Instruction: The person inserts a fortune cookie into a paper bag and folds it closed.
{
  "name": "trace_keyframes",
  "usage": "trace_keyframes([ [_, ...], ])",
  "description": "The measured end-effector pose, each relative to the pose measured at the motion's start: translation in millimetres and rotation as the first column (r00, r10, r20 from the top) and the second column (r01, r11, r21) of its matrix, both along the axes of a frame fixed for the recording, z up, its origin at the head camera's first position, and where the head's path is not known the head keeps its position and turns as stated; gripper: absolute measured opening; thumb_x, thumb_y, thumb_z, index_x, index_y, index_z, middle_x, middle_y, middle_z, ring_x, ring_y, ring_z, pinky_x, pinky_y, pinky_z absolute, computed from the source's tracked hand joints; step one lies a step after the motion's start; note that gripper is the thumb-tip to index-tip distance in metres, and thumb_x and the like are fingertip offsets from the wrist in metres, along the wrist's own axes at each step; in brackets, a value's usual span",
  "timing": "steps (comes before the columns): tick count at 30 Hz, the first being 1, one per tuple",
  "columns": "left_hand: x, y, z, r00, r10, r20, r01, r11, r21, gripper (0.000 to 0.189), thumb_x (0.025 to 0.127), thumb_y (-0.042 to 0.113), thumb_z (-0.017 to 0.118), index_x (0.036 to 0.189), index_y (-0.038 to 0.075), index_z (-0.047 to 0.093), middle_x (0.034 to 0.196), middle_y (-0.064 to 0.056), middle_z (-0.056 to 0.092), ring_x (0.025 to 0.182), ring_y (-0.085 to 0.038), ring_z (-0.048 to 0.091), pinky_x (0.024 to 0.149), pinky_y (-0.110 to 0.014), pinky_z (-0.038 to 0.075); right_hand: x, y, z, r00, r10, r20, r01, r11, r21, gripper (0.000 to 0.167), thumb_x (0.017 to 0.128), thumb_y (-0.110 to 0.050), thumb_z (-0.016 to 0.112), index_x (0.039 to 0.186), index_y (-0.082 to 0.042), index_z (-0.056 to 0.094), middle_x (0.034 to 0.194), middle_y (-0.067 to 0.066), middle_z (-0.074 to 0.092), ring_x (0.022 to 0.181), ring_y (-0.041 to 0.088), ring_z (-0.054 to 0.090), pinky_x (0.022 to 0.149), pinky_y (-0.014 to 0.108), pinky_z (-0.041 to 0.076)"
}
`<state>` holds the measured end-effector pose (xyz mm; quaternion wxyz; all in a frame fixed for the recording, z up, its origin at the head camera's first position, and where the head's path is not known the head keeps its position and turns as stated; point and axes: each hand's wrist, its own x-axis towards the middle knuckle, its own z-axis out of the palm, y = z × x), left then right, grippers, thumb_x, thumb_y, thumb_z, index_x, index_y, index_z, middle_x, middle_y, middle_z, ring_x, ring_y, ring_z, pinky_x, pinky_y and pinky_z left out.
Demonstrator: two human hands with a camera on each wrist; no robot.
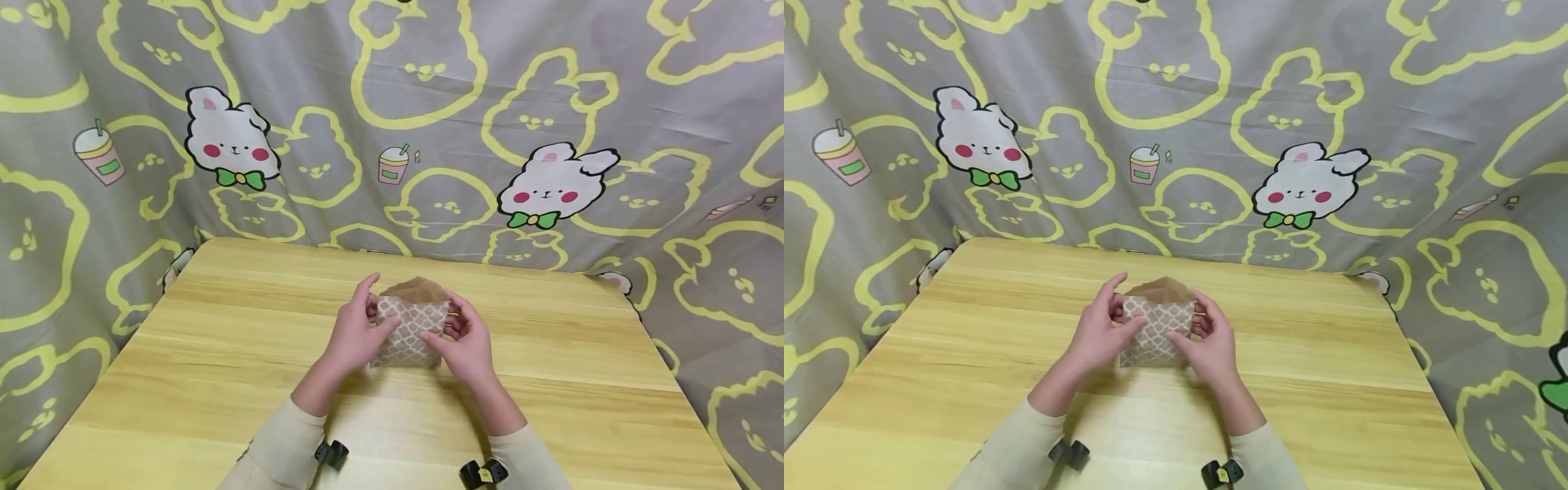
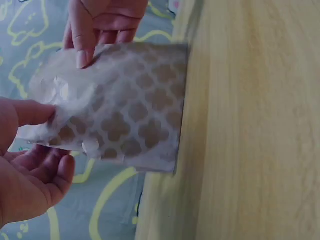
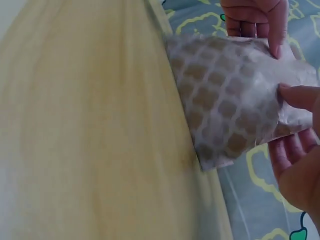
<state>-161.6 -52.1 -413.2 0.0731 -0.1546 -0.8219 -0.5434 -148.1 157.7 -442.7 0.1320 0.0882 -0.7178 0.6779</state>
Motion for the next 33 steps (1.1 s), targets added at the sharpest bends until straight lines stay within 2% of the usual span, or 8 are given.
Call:
trace_keyframes([
  [5, 2.2, 1.7, 3.6, 0.996, -0.030, -0.083, 0.032, 0.999, 0.029, 0.052, 0.085, 0.001, 0.077, 0.134, 0.006, 0.060, 0.097, -0.003, 0.064, 0.085, -0.019, 0.059, 0.075, -0.040, 0.053, 2.7, 1, 3.6, 0.987, 0.012, -0.161, -0.012, 1.000, 0.006, 0.046, 0.073, 0.018, 0.080, 0.116, 0.007, 0.067, 0.104, 0.018, 0.066, 0.087, 0.019, 0.065, 0.077, 0.029, 0.055],
  [10, 1.7, 2.8, 1.5, 0.993, -0.084, -0.078, 0.086, 0.996, 0.018, 0.031, 0.086, 0.001, 0.077, 0.116, 0.006, 0.071, 0.097, -0.001, 0.066, 0.085, -0.018, 0.060, 0.076, -0.041, 0.054, 1.3, 1, 3.4, 0.978, 0.052, -0.203, -0.049, 0.999, 0.019, 0.030, 0.079, 0.020, 0.072, 0.106, 0.011, 0.068, 0.098, 0.018, 0.066, 0.080, 0.016, 0.063, 0.069, 0.026, 0.053],
  [16, 1.5, 1.9, -0.6, 0.990, -0.141, -0.002, 0.141, 0.989, 0.037, 0.030, 0.084, 0.005, 0.080, 0.113, 0.008, 0.072, 0.100, 0.002, 0.068, 0.087, -0.017, 0.062, 0.076, -0.039, 0.054, 0.0, 1, 1.5, 0.976, 0.061, -0.211, -0.065, 0.998, -0.010, 0.022, 0.081, 0.019, 0.071, 0.100, 0.009, 0.069, 0.093, 0.014, 0.069, 0.075, 0.016, 0.063, 0.064, 0.025, 0.053],
  [20, 1.2, 2.3, -2.5, 0.986, -0.161, 0.033, 0.158, 0.985, 0.076, 0.028, 0.086, 0.007, 0.079, 0.113, 0.010, 0.071, 0.099, 0.002, 0.069, 0.086, -0.017, 0.064, 0.072, -0.037, 0.055, 4.2, 0, 8.0, 0.977, 0.048, -0.208, -0.053, 0.998, -0.019, 0.018, 0.082, 0.015, 0.073, 0.098, 0.007, 0.070, 0.088, 0.013, 0.069, 0.070, 0.013, 0.060, 0.059, 0.023, 0.050],
  [23, -0.1, 3.6, -5.7, 0.987, -0.160, 0.021, 0.157, 0.983, 0.094, 0.023, 0.087, 0.007, 0.078, 0.108, 0.011, 0.072, 0.096, 0.002, 0.069, 0.084, -0.017, 0.064, 0.069, -0.037, 0.055, 6.4, -1, 12.8, 0.975, 0.060, -0.214, -0.062, 0.998, 0.001, 0.016, 0.081, 0.018, 0.071, 0.095, 0.010, 0.069, 0.086, 0.014, 0.069, 0.068, 0.011, 0.059, 0.057, 0.022, 0.048],
  [27, -1.3, 5.1, -9.5, 0.990, -0.142, 0.006, 0.141, 0.986, 0.085, 0.015, 0.087, 0.010, 0.079, 0.100, 0.015, 0.073, 0.091, 0.007, 0.068, 0.081, -0.014, 0.063, 0.065, -0.034, 0.054, 2.6, 2, 7.4, 0.965, 0.081, -0.251, -0.079, 0.997, 0.017, 0.022, 0.080, 0.022, 0.069, 0.100, 0.012, 0.070, 0.094, 0.013, 0.072, 0.077, 0.012, 0.064, 0.064, 0.023, 0.051],
  [30, -1.4, 5.6, -10.0, 0.990, -0.143, -0.015, 0.144, 0.986, 0.085, 0.011, 0.087, 0.011, 0.079, 0.095, 0.016, 0.073, 0.089, 0.009, 0.069, 0.081, -0.013, 0.062, 0.065, -0.034, 0.052, -0.8, 4, 3.2, 0.951, 0.072, -0.300, -0.075, 0.997, 0.002, 0.026, 0.079, 0.024, 0.068, 0.100, 0.010, 0.071, 0.098, 0.012, 0.072, 0.084, 0.015, 0.065, 0.067, 0.023, 0.051],
  [33, -1.3, 5.8, -9.5, 0.988, -0.150, -0.029, 0.152, 0.984, 0.092, 0.009, 0.087, 0.010, 0.079, 0.092, 0.017, 0.074, 0.088, 0.009, 0.070, 0.081, -0.013, 0.062, 0.068, -0.036, 0.051, -3.0, 4, 1.9, 0.936, 0.066, -0.346, -0.084, 0.996, -0.038, 0.021, 0.078, 0.024, 0.069, 0.094, 0.009, 0.071, 0.095, 0.011, 0.072, 0.086, 0.017, 0.066, 0.067, 0.022, 0.050],
])
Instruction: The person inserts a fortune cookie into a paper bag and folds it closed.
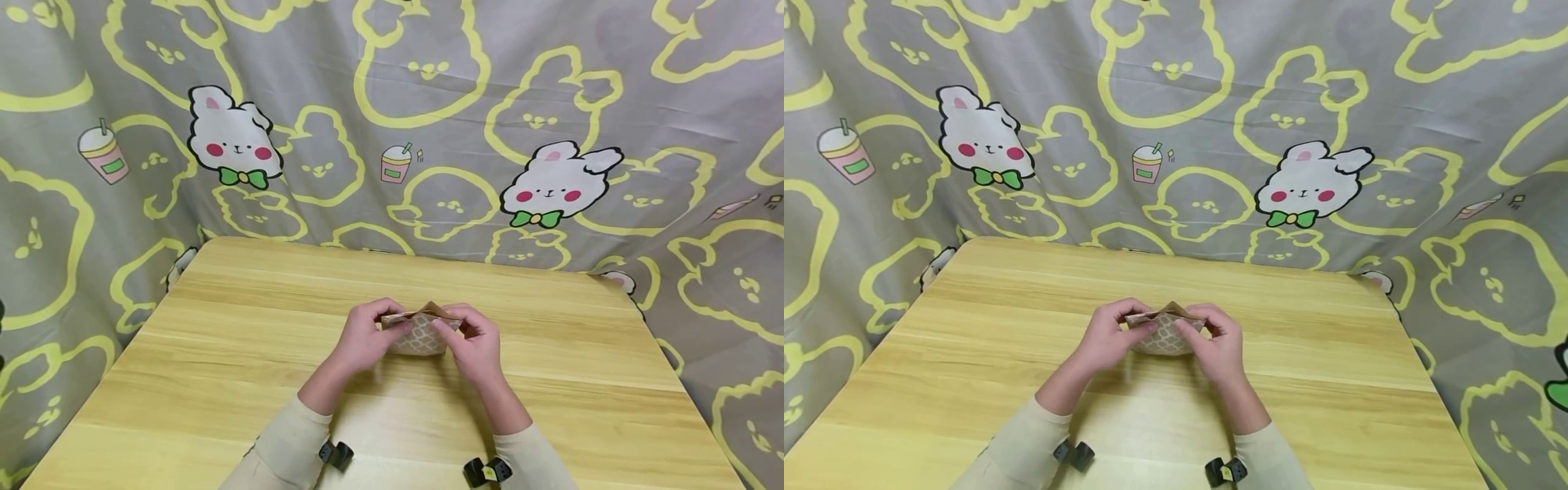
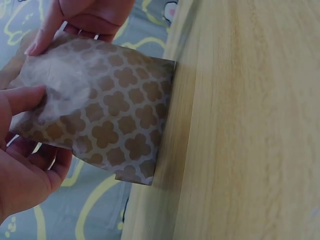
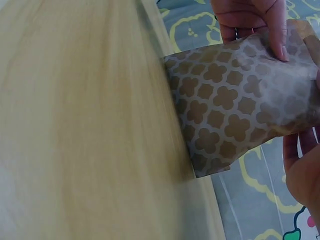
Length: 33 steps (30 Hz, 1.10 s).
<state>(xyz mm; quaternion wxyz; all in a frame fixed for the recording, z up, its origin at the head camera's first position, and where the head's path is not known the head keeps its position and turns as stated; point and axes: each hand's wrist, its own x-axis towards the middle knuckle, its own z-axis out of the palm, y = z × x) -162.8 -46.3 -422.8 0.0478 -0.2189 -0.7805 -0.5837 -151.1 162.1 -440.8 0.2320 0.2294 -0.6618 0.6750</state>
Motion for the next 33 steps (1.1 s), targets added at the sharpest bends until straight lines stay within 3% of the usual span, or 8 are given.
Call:
trace_keyframes([
  [9, 2.8, 1.3, 2.2, 0.998, -0.057, 0.018, 0.056, 0.998, 0.033, 0.022, 0.085, 0.013, 0.081, 0.106, 0.013, 0.076, 0.102, 0.004, 0.072, 0.093, -0.016, 0.066, 0.079, -0.038, 0.054, -1.9, 2, -2.0, 0.992, 0.071, -0.106, -0.076, 0.996, -0.049, 0.015, 0.076, 0.018, 0.076, 0.082, 0.005, 0.072, 0.087, 0.010, 0.070, 0.081, 0.015, 0.064, 0.064, 0.021, 0.050],
  [13, 2.6, 2.5, 1.3, 0.999, -0.045, 0.001, 0.045, 0.999, 0.023, 0.016, 0.086, 0.011, 0.080, 0.102, 0.014, 0.078, 0.099, 0.005, 0.073, 0.089, -0.014, 0.065, 0.076, -0.037, 0.053, -2.4, 5, -1.8, 0.991, 0.073, -0.115, -0.077, 0.997, -0.032, 0.017, 0.074, 0.018, 0.077, 0.080, 0.003, 0.073, 0.084, 0.014, 0.068, 0.077, 0.015, 0.062, 0.065, 0.022, 0.050],
  [17, 2.1, 3.7, 0.0, 0.999, -0.021, -0.042, 0.022, 1.000, 0.019, 0.012, 0.086, 0.004, 0.078, 0.095, 0.012, 0.079, 0.092, 0.001, 0.074, 0.081, -0.015, 0.063, 0.069, -0.035, 0.050, -2.5, 7, -2.7, 0.994, 0.075, -0.074, -0.074, 0.997, 0.007, 0.020, 0.074, 0.022, 0.075, 0.084, 0.005, 0.072, 0.087, 0.015, 0.069, 0.080, 0.016, 0.063, 0.067, 0.023, 0.050],
  [22, 2.9, 4.8, 0.8, 0.998, -0.009, -0.059, 0.010, 1.000, 0.020, 0.014, 0.084, -0.001, 0.078, 0.090, 0.011, 0.079, 0.089, 0.001, 0.074, 0.081, -0.014, 0.064, 0.070, -0.033, 0.050, -2.2, 8, -6.4, 0.996, 0.091, 0.020, -0.092, 0.994, 0.054, 0.021, 0.077, 0.023, 0.071, 0.092, 0.008, 0.073, 0.094, 0.011, 0.072, 0.088, 0.017, 0.066, 0.069, 0.025, 0.053],
  [29, 3.3, 7.0, -3.1, 0.998, -0.068, -0.011, 0.068, 0.997, 0.029, 0.019, 0.084, 0.008, 0.081, 0.103, 0.011, 0.078, 0.101, 0.003, 0.073, 0.095, -0.013, 0.068, 0.083, -0.033, 0.053, -3.0, 9, -10.1, 0.993, 0.101, 0.064, -0.103, 0.994, 0.032, 0.024, 0.078, 0.022, 0.070, 0.092, 0.004, 0.076, 0.092, 0.010, 0.073, 0.087, 0.018, 0.068, 0.071, 0.026, 0.054],
  [33, 2.0, 8.6, -6.7, 0.996, -0.074, -0.058, 0.076, 0.997, 0.030, 0.015, 0.083, 0.004, 0.081, 0.097, 0.011, 0.079, 0.097, 0.004, 0.073, 0.093, -0.013, 0.068, 0.082, -0.032, 0.054, -4.8, 10, -13.9, 0.990, 0.122, 0.066, -0.128, 0.988, 0.090, 0.032, 0.075, 0.026, 0.071, 0.100, 0.006, 0.074, 0.097, 0.007, 0.073, 0.088, 0.016, 0.068, 0.070, 0.026, 0.054],
])
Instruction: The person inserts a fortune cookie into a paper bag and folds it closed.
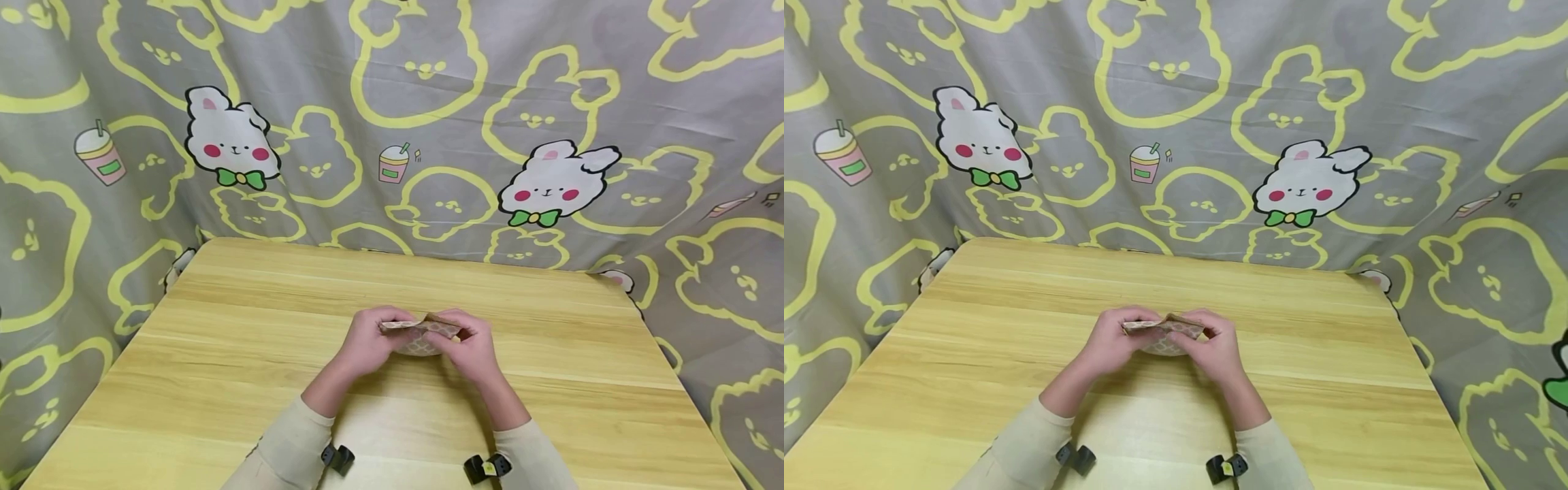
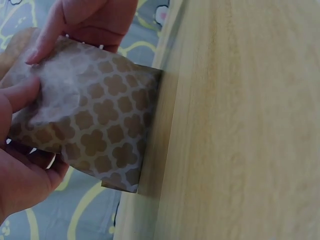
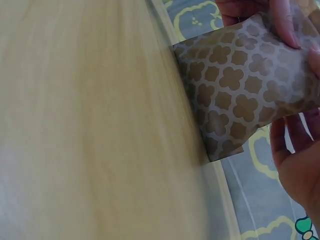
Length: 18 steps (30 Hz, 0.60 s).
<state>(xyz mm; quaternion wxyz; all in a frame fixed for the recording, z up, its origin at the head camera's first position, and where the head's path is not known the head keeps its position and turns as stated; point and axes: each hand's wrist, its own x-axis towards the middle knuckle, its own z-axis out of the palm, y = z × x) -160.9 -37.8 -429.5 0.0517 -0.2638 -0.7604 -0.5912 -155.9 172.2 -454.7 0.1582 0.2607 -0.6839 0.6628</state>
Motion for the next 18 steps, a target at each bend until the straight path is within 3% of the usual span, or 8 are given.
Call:
trace_keyframes([
  [4, -0.6, 0.5, -0.9, 0.999, 0.008, -0.048, -0.008, 1.000, 0.007, 0.017, 0.080, -0.001, 0.081, 0.092, 0.011, 0.079, 0.094, 0.003, 0.074, 0.089, -0.014, 0.069, 0.078, -0.031, 0.055, -1.3, 0, -2.0, 1.000, 0.021, -0.006, -0.021, 0.999, 0.026, 0.038, 0.072, 0.030, 0.070, 0.101, 0.005, 0.074, 0.097, 0.006, 0.073, 0.088, 0.014, 0.068, 0.070, 0.026, 0.055],
  [10, 0.2, 1.3, -1.6, 0.999, -0.010, 0.035, 0.010, 1.000, -0.006, 0.020, 0.084, 0.007, 0.081, 0.104, 0.011, 0.078, 0.102, 0.004, 0.073, 0.097, -0.014, 0.068, 0.084, -0.032, 0.053, -1.6, -2, -3.3, 1.000, -0.009, -0.013, 0.009, 1.000, -0.017, 0.038, 0.073, 0.028, 0.071, 0.094, -0.003, 0.078, 0.096, 0.001, 0.074, 0.088, 0.013, 0.069, 0.074, 0.026, 0.054],
  [13, 1.0, 2.9, -2.5, 0.999, -0.010, 0.044, 0.011, 1.000, -0.004, 0.021, 0.083, 0.006, 0.081, 0.104, 0.009, 0.078, 0.102, 0.000, 0.073, 0.097, -0.017, 0.068, 0.085, -0.034, 0.053, -1.0, -3, -4.1, 1.000, -0.001, -0.005, 0.001, 0.999, -0.032, 0.034, 0.074, 0.025, 0.073, 0.094, -0.002, 0.077, 0.096, 0.002, 0.074, 0.088, 0.015, 0.070, 0.074, 0.028, 0.055],
  [18, 11.5, 3.6, 16.5, 1.000, -0.011, 0.006, 0.010, 1.000, 0.008, 0.013, 0.083, -0.005, 0.078, 0.093, 0.002, 0.077, 0.096, -0.009, 0.073, 0.092, -0.022, 0.069, 0.083, -0.033, 0.053, -0.7, 0, -5.0, 0.995, 0.088, 0.044, -0.088, 0.996, 0.003, 0.026, 0.080, 0.017, 0.074, 0.103, 0.004, 0.074, 0.102, 0.013, 0.073, 0.092, 0.022, 0.070, 0.075, 0.035, 0.056],
])
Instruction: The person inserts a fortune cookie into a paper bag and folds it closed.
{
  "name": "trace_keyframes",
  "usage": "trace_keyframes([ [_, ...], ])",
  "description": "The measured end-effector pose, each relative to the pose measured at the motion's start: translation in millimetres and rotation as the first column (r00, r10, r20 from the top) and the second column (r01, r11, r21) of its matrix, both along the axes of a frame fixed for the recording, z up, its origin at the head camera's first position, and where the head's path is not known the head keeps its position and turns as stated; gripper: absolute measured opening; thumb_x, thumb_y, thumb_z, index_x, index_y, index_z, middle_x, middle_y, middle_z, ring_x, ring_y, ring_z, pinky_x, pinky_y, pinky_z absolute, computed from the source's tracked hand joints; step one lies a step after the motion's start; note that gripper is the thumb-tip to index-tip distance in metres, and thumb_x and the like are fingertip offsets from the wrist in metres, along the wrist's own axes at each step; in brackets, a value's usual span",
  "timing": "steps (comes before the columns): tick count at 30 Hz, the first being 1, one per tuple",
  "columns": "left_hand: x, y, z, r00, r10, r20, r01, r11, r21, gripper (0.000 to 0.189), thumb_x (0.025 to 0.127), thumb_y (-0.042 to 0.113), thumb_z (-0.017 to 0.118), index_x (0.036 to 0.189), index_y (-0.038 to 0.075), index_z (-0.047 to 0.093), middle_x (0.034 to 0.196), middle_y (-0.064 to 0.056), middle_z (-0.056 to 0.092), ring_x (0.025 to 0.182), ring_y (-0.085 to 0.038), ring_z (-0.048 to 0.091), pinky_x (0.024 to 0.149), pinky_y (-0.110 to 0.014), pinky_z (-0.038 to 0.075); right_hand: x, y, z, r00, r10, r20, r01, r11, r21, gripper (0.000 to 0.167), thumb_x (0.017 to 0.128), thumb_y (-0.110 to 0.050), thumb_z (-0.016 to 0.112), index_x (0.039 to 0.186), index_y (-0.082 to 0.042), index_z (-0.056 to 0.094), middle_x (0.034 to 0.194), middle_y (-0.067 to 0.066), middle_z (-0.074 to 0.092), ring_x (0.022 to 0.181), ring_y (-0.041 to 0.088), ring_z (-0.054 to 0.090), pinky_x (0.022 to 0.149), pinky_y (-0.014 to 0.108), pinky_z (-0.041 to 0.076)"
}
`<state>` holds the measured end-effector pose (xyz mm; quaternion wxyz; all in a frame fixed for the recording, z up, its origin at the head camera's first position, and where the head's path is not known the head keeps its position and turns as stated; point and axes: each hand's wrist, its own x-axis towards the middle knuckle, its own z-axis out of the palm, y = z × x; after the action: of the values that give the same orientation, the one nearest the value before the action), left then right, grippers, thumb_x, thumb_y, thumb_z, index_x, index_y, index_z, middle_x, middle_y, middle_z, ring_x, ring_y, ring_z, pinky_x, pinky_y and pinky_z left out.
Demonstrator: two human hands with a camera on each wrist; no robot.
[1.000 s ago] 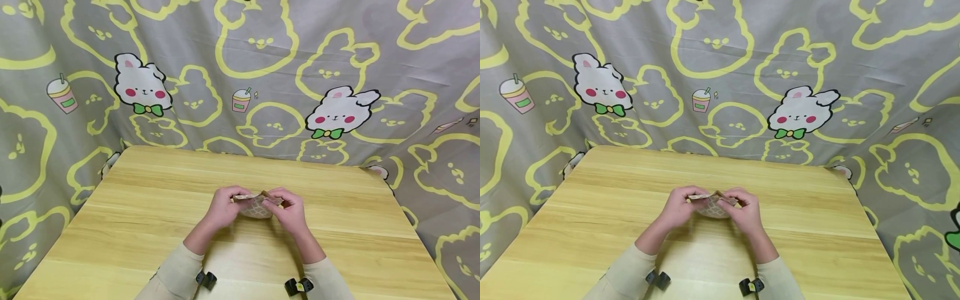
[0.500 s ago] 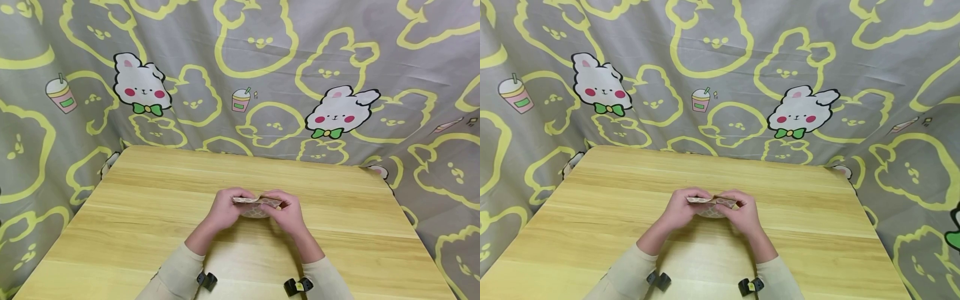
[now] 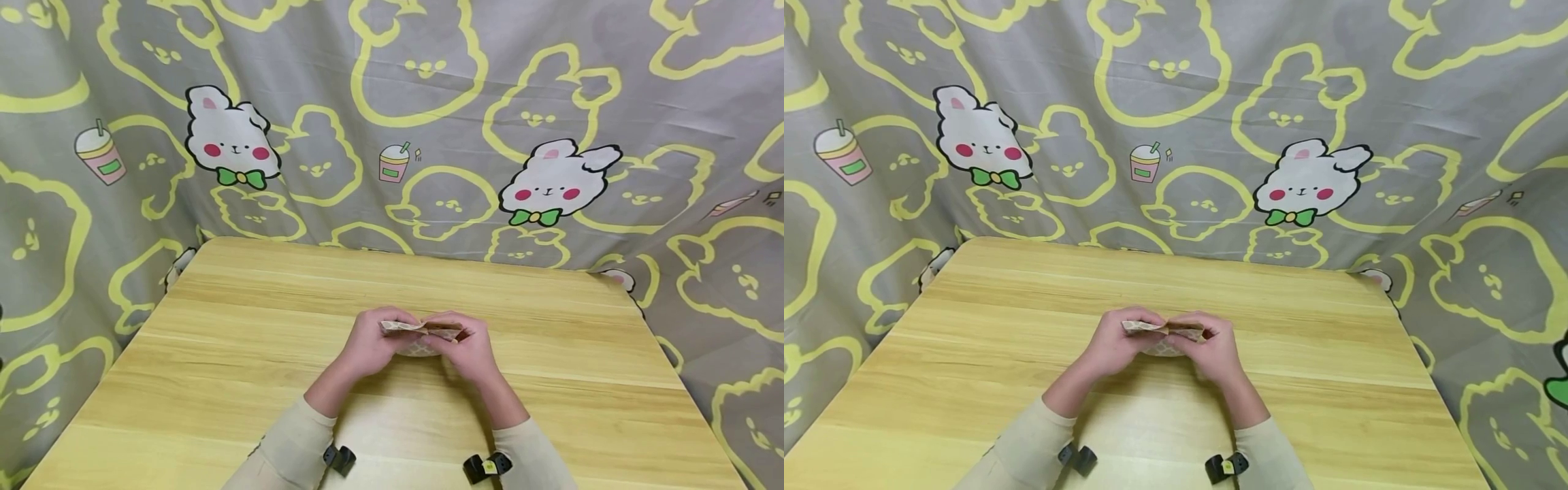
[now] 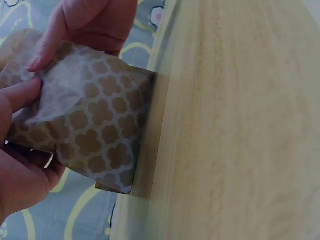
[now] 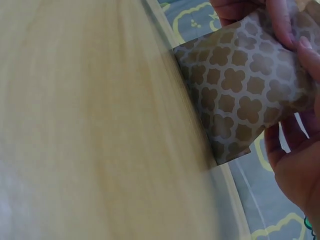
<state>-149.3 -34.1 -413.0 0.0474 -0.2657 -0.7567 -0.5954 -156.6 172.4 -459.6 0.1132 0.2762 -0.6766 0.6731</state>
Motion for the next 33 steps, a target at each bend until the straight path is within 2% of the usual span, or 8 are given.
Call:
trace_keyframes([
  [2, 0.7, -0.3, 0.6, 1.000, -0.002, -0.004, 0.002, 1.000, 0.006, 0.013, 0.082, -0.007, 0.077, 0.092, 0.001, 0.076, 0.095, -0.010, 0.073, 0.091, -0.023, 0.069, 0.082, -0.033, 0.054, -0.5, 1, -0.7, 1.000, 0.030, 0.005, -0.030, 0.999, 0.013, 0.026, 0.082, 0.016, 0.073, 0.104, 0.004, 0.074, 0.104, 0.015, 0.072, 0.095, 0.024, 0.069, 0.076, 0.036, 0.056],
  [4, -4.1, 0.0, -8.7, 1.000, 0.000, 0.007, 0.000, 1.000, 0.005, 0.013, 0.082, -0.006, 0.078, 0.093, 0.002, 0.077, 0.096, -0.010, 0.073, 0.091, -0.024, 0.069, 0.082, -0.033, 0.054, -1.4, 1, -2.2, 1.000, 0.031, -0.003, -0.031, 1.000, 0.005, 0.027, 0.080, 0.019, 0.072, 0.103, 0.004, 0.074, 0.104, 0.015, 0.072, 0.096, 0.024, 0.069, 0.078, 0.036, 0.056],
  [9, -10.2, -0.6, -20.9, 0.999, 0.011, 0.045, -0.011, 1.000, -0.003, 0.021, 0.083, 0.001, 0.081, 0.103, 0.007, 0.077, 0.102, -0.002, 0.073, 0.097, -0.020, 0.069, 0.085, -0.034, 0.053, -1.8, -2, -4.1, 0.999, -0.053, -0.001, 0.053, 0.999, 0.003, 0.029, 0.076, 0.023, 0.073, 0.094, 0.000, 0.077, 0.099, 0.007, 0.074, 0.093, 0.019, 0.069, 0.076, 0.030, 0.055],
  [13, -10.8, -2.2, -21.1, 0.999, -0.005, 0.053, 0.005, 1.000, 0.005, 0.024, 0.081, 0.004, 0.083, 0.103, 0.011, 0.077, 0.101, 0.002, 0.073, 0.096, -0.016, 0.068, 0.086, -0.033, 0.053, -1.2, -3, -3.6, 0.996, -0.091, 0.004, 0.091, 0.996, 0.014, 0.026, 0.077, 0.021, 0.074, 0.093, 0.001, 0.076, 0.097, 0.005, 0.074, 0.091, 0.017, 0.069, 0.073, 0.027, 0.055],
  [19, -11.4, -4.2, -19.7, 1.000, -0.004, 0.016, 0.005, 0.999, -0.036, 0.017, 0.084, 0.004, 0.081, 0.098, 0.013, 0.079, 0.098, 0.006, 0.073, 0.094, -0.012, 0.068, 0.086, -0.032, 0.052, -1.5, 1, -4.3, 0.999, -0.030, 0.032, 0.030, 1.000, -0.002, 0.033, 0.078, 0.023, 0.070, 0.104, 0.002, 0.075, 0.102, 0.006, 0.074, 0.094, 0.018, 0.069, 0.078, 0.030, 0.055],
  [26, -10.7, -9.2, -10.8, 0.996, 0.004, 0.093, -0.002, 1.000, -0.022, 0.025, 0.093, 0.013, 0.073, 0.118, 0.013, 0.074, 0.111, 0.004, 0.072, 0.100, -0.013, 0.066, 0.085, -0.034, 0.053, 2.4, 3, 10.8, 0.993, -0.102, 0.060, 0.105, 0.993, -0.050, 0.023, 0.081, 0.017, 0.071, 0.102, 0.008, 0.072, 0.097, 0.009, 0.073, 0.084, 0.017, 0.065, 0.071, 0.029, 0.053],
  [29, -10.2, -8.7, -6.3, 0.999, -0.011, 0.032, 0.011, 1.000, 0.024, 0.030, 0.095, 0.007, 0.068, 0.124, 0.011, 0.071, 0.120, 0.001, 0.069, 0.111, -0.015, 0.063, 0.092, -0.035, 0.050, 3.5, 2, 18.2, 0.993, -0.117, 0.018, 0.117, 0.992, -0.039, 0.025, 0.082, 0.018, 0.070, 0.105, 0.009, 0.069, 0.098, 0.010, 0.072, 0.082, 0.017, 0.064, 0.069, 0.027, 0.053],
  [33, -8.1, -5.5, -1.4, 0.992, -0.035, -0.118, 0.044, 0.996, 0.077, 0.034, 0.093, -0.010, 0.062, 0.122, 0.005, 0.071, 0.120, -0.006, 0.069, 0.112, -0.021, 0.063, 0.093, -0.036, 0.050, 5.0, -1, 26.5, 0.992, -0.101, -0.076, 0.097, 0.994, -0.058, 0.031, 0.082, 0.023, 0.066, 0.111, 0.011, 0.066, 0.105, 0.014, 0.070, 0.089, 0.019, 0.066, 0.071, 0.026, 0.052],
])
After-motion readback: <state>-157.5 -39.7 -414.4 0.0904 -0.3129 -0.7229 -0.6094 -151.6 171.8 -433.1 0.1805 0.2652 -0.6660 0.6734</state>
